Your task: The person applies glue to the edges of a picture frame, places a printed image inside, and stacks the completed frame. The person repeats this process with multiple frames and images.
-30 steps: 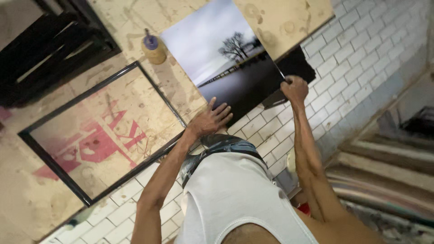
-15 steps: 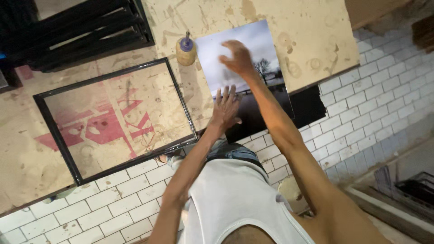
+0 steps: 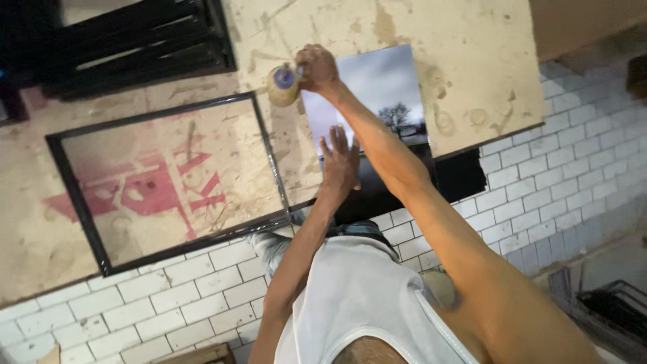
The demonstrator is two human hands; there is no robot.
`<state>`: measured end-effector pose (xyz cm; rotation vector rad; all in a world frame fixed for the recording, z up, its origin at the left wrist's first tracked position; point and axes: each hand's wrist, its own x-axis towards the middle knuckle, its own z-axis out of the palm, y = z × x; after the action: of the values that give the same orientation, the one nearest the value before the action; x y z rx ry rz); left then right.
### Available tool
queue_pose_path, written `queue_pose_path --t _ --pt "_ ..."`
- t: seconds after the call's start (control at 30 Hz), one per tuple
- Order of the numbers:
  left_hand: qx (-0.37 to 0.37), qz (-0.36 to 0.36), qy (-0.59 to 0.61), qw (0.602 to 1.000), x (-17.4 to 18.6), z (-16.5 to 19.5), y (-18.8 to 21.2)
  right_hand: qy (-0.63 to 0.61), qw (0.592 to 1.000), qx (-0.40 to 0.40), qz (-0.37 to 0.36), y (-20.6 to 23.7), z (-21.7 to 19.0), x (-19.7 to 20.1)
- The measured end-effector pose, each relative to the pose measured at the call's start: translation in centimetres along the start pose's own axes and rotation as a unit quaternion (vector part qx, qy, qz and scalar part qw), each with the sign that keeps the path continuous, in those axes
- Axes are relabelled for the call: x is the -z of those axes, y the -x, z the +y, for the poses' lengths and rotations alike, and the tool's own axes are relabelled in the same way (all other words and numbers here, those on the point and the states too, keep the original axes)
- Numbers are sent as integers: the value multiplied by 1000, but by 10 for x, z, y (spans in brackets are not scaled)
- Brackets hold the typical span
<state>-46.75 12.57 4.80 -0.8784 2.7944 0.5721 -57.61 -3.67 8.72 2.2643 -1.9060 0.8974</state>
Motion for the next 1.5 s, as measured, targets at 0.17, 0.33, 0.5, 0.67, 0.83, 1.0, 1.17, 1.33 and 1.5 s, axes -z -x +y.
queue_pose_path --t 0.17,0.33,0.5,0.67,0.83,1.0,1.17,1.33,1.5 --pt "9 11 -20 1000 -6 5 -5 -4 999 -34 19 2 2 -1" --pt "-4 41 -3 999 -10 5 -1 42 998 -6 38 2 9 -4" --pt "-7 160 -40 986 -9 7 9 -27 999 -1 34 -11 15 3" --pt "-12 181 -34 983 -13 8 15 73 967 -133 -206 -21 19 26" --pt "-12 217 2 976 -8 7 13 40 968 -122 -214 -20 22 38" --pt "-25 262 25 964 1 -1 21 -31 991 -12 -132 -15 25 37" --pt "77 357 335 869 -2 -31 20 -147 968 -81 -188 -10 32 60" --pt "19 161 798 580 -8 -32 6 -147 972 -70 -167 -4 9 112" --pt "15 156 686 711 -4 -17 56 -53 995 -85 -21 40 -50 197"
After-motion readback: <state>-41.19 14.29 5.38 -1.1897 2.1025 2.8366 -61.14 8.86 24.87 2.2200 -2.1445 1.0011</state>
